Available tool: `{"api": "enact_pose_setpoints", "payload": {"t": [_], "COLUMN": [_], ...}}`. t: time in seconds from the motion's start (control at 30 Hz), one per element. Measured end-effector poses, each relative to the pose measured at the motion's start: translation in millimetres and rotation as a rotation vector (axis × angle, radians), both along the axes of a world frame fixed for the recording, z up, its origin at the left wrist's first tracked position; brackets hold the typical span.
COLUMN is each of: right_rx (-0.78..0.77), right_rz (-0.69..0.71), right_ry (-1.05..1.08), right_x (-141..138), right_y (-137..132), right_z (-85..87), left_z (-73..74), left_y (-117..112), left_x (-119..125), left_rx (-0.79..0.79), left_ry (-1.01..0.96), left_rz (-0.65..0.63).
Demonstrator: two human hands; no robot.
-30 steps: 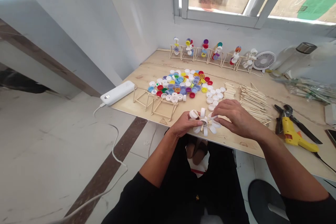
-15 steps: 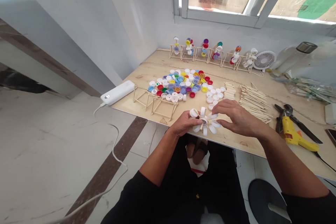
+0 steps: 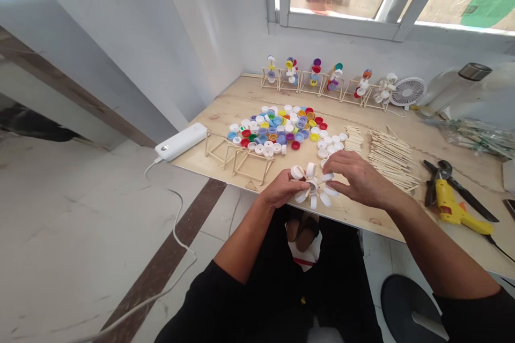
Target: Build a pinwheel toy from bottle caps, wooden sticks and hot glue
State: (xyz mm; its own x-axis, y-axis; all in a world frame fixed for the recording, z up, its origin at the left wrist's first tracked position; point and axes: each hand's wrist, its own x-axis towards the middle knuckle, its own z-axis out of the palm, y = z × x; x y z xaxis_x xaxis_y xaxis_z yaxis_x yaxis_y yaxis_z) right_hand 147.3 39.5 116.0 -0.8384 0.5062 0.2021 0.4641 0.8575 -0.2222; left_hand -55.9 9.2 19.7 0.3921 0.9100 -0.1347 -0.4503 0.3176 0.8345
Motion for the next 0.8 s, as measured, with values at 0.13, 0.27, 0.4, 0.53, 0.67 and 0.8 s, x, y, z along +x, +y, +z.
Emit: {"api": "enact_pose_setpoints", "payload": {"t": [0.13,0.27,0.4,0.53,0.67,0.8], "right_rx": [-0.015,-0.037,-0.038,-0.029,-0.026,-0.026], "right_rz": [0.005,0.005,0.007,0.011,0.016,0.015], "right_ry": [-0.017,-0.044,-0.046,-0.038,-0.041,-0.050], "right_x": [0.2,-0.7,-1.5,-1.7,-2.1,-2.4], "right_y": [1.0,0.4,-0.7,-1.8,-2.2,-2.0], "right_z": [-0.1,2.6,4.0,3.6,4.2,4.8], "left_z": [-1.3,-3.0,-3.9,-4.7,-4.5,-4.9], "left_y": [1.1,1.8,2.2,2.6,2.4,2.3], "left_x": [0.2,0.1,-0.3,-0.4,-0.2,-0.2], "left_rx": [-0.002,-0.005,-0.012,-0.013,-0.012,-0.012], "left_ry": [-0.007,-0.010,-0.004,-0.003,0.006,0.004], "left_rz": [-0.005,-0.010,-0.008,-0.014,-0.006,-0.013]}}
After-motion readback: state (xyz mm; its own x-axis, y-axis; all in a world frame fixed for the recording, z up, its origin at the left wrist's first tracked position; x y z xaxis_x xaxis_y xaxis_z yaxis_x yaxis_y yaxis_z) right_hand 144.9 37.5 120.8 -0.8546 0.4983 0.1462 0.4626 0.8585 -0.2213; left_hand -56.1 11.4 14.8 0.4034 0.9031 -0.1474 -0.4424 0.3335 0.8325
